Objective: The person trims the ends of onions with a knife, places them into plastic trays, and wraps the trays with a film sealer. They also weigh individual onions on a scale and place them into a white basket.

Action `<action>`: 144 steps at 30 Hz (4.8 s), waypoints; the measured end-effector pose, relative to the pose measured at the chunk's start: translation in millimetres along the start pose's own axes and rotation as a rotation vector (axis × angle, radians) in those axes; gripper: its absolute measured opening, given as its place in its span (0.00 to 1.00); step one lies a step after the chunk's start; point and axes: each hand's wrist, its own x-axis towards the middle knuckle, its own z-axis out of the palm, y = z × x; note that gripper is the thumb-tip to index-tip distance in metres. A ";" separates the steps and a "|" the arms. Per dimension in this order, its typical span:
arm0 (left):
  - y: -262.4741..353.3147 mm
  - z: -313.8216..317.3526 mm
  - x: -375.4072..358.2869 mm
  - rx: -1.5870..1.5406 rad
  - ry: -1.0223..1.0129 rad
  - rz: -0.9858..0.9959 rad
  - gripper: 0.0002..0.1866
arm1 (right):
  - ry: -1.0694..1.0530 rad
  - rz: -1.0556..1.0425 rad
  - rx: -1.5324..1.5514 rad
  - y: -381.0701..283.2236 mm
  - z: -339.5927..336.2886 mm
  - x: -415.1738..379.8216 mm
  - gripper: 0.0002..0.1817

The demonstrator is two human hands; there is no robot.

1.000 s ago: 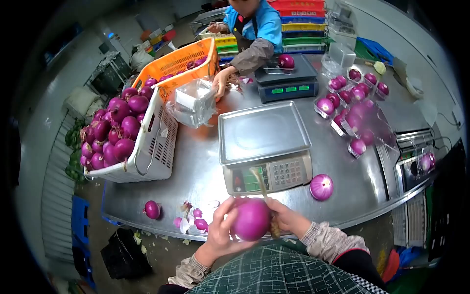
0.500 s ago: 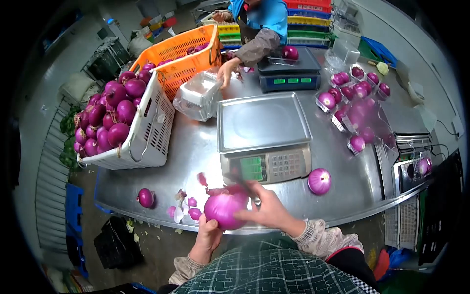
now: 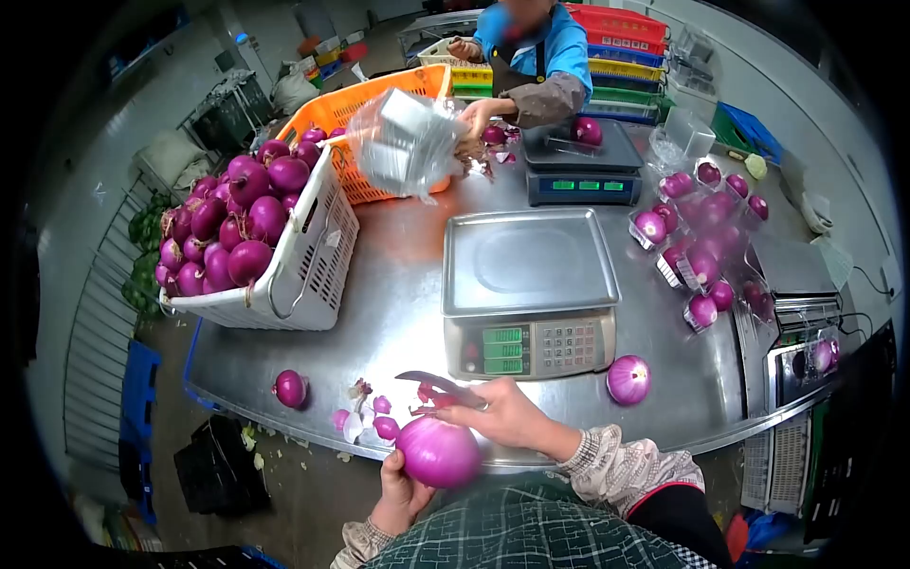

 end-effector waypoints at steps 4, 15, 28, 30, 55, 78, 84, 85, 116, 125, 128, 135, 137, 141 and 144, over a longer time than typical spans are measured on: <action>4.2 15.0 -4.2 -0.008 -0.016 0.035 0.46 | -0.028 0.073 0.140 -4.9 -0.5 -0.7 0.18; -2.6 28.9 0.8 -0.030 -0.004 0.053 0.48 | -0.039 0.179 0.078 -7.4 -15.2 -6.7 0.18; -2.4 29.7 -8.6 0.011 -0.007 0.101 0.54 | 0.227 -0.487 -1.010 5.6 -5.6 -44.7 0.19; -2.8 29.8 -13.9 -0.003 -0.049 0.074 0.52 | 0.222 -0.501 -1.016 9.9 -4.2 -46.2 0.18; 5.0 45.0 -49.1 0.349 0.071 0.259 0.55 | 0.155 -0.533 -0.911 1.4 15.4 -46.2 0.22; 12.1 43.2 -37.8 0.796 0.304 0.476 0.54 | 0.095 0.185 -0.171 74.1 3.6 -48.5 0.20; -16.5 51.5 24.7 0.937 0.105 0.549 0.55 | -0.026 0.414 0.742 49.7 -5.5 -64.0 0.33; -21.7 60.8 36.9 1.049 0.084 0.565 0.56 | 0.035 0.405 0.792 50.0 -8.7 -66.7 0.33; 121.6 -76.6 88.5 1.964 0.351 1.327 0.21 | 0.594 0.068 -0.507 112.5 -75.3 -58.3 0.25; 356.3 0.6 130.7 2.041 1.108 1.035 0.46 | 0.564 0.297 -0.395 113.7 -18.2 -72.6 0.13; 373.4 15.7 150.7 2.057 1.052 1.033 0.44 | 0.555 0.331 -0.384 130.9 -4.8 -90.6 0.15; 435.6 64.6 220.1 2.077 1.100 1.131 0.45 | 0.430 0.394 -0.356 124.4 23.2 -103.9 0.17; 449.1 79.7 224.8 2.147 1.090 0.875 0.39 | 0.420 0.385 -0.356 142.2 29.4 -109.1 0.12; 478.3 73.1 254.8 2.204 0.874 0.778 0.38 | 0.464 0.331 -0.435 124.6 38.4 -106.0 0.16; 475.8 75.7 250.9 2.208 1.016 0.903 0.41 | 0.485 0.343 -0.472 110.9 39.5 -105.8 0.15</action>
